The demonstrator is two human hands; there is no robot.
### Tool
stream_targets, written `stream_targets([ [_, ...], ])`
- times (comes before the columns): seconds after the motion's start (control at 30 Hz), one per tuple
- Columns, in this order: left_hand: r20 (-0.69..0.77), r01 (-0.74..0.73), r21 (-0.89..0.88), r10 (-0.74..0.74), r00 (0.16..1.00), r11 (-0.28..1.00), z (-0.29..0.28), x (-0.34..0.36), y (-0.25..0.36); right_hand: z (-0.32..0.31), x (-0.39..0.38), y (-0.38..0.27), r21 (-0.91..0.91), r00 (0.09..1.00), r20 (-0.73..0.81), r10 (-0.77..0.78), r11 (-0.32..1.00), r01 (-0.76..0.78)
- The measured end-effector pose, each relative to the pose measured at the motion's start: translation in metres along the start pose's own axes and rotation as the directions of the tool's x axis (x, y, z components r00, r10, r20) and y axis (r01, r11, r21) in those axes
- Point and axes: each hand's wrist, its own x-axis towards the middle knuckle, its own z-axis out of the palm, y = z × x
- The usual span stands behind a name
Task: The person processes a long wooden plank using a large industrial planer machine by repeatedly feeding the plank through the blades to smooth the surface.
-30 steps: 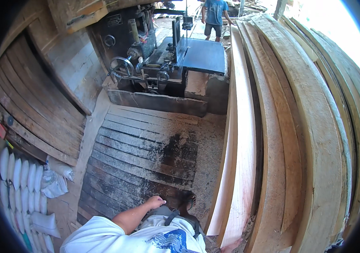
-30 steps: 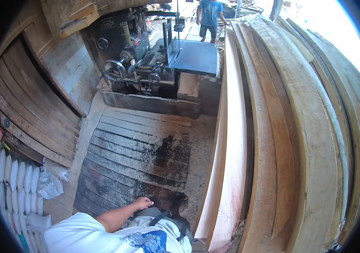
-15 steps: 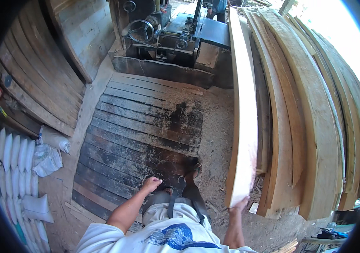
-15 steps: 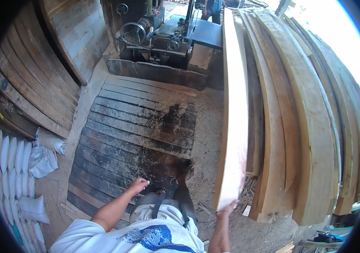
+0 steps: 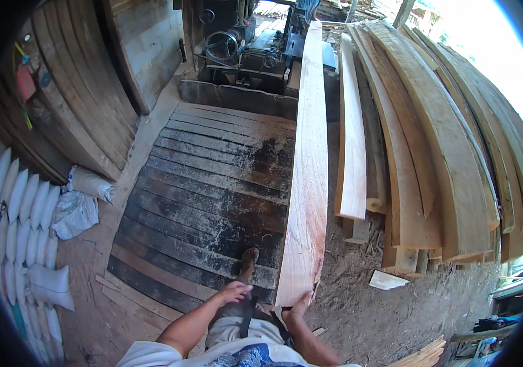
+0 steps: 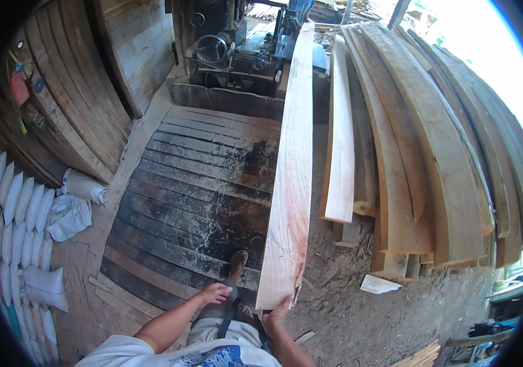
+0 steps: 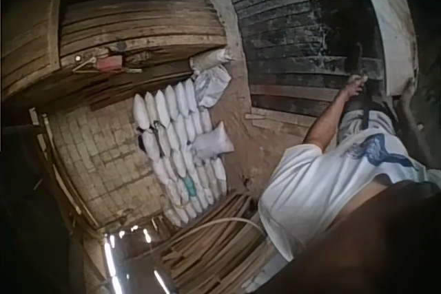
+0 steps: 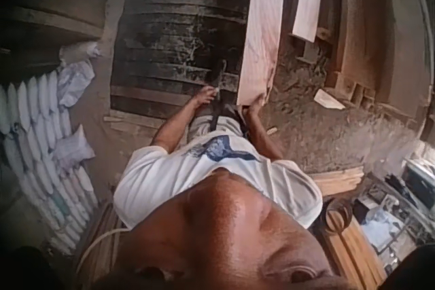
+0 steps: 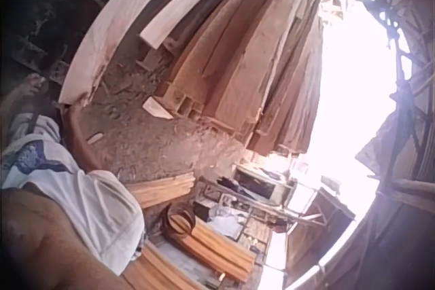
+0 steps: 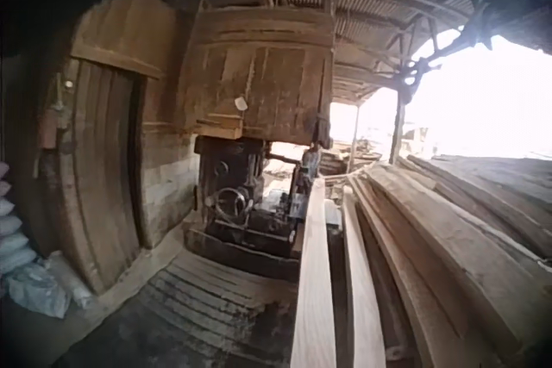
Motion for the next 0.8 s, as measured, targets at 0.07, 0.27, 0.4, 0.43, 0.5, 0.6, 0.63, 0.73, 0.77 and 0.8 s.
stream_targets([
  [0.07, 0.090, -0.016, -0.155, 0.030, 0.995, 0.988, 0.047, -0.009, -0.027, -0.026, -0.036, 0.007, -0.015, 0.999, -0.036, -0.023, 1.000, 0.022],
  [0.27, 0.275, -0.048, -0.542, 0.232, 0.933, 0.839, 0.146, -0.051, -0.124, -0.127, -0.149, 0.028, -0.076, 0.998, -0.020, -0.058, 0.995, 0.056],
  [0.4, 0.079, -0.126, -0.458, 0.181, 0.980, 0.880, 0.178, -0.086, -0.215, -0.204, -0.209, 0.076, -0.144, 0.999, 0.020, 0.043, 0.989, -0.039],
  [0.43, -0.060, -0.289, -0.386, 0.289, 0.955, 0.876, 0.182, -0.099, -0.234, -0.226, -0.229, 0.092, -0.146, 0.998, 0.019, 0.053, 0.988, -0.049],
  [0.5, -0.156, -0.434, -0.431, 0.408, 0.899, 0.791, 0.184, -0.119, -0.283, -0.256, -0.268, 0.111, -0.088, 0.984, 0.142, 0.105, 0.992, -0.093],
  [0.6, -0.314, -0.579, -0.392, 0.488, 0.815, 0.715, 0.180, -0.131, -0.375, -0.326, -0.316, 0.123, -0.125, 0.929, 0.235, 0.285, 0.957, -0.262],
  [0.63, -0.217, -0.447, -0.397, 0.391, 0.895, 0.802, 0.187, -0.186, -0.369, -0.375, -0.320, 0.104, -0.095, 0.859, 0.203, 0.471, 0.882, -0.461],
  [0.73, -0.142, -0.274, -0.383, 0.237, 0.961, 0.882, 0.173, -0.251, -0.426, -0.433, -0.321, 0.088, -0.329, 0.927, -0.084, 0.366, 0.868, -0.373],
  [0.77, -0.216, -0.304, -0.256, 0.252, 0.943, 0.918, 0.177, -0.267, -0.446, -0.430, -0.323, 0.083, -0.464, 0.940, 0.000, 0.340, 0.833, -0.301],
  [0.8, -0.286, -0.319, -0.123, 0.274, 0.918, 0.940, 0.182, -0.285, -0.466, -0.419, -0.318, 0.081, -0.584, 0.942, 0.087, 0.324, 0.783, -0.215],
])
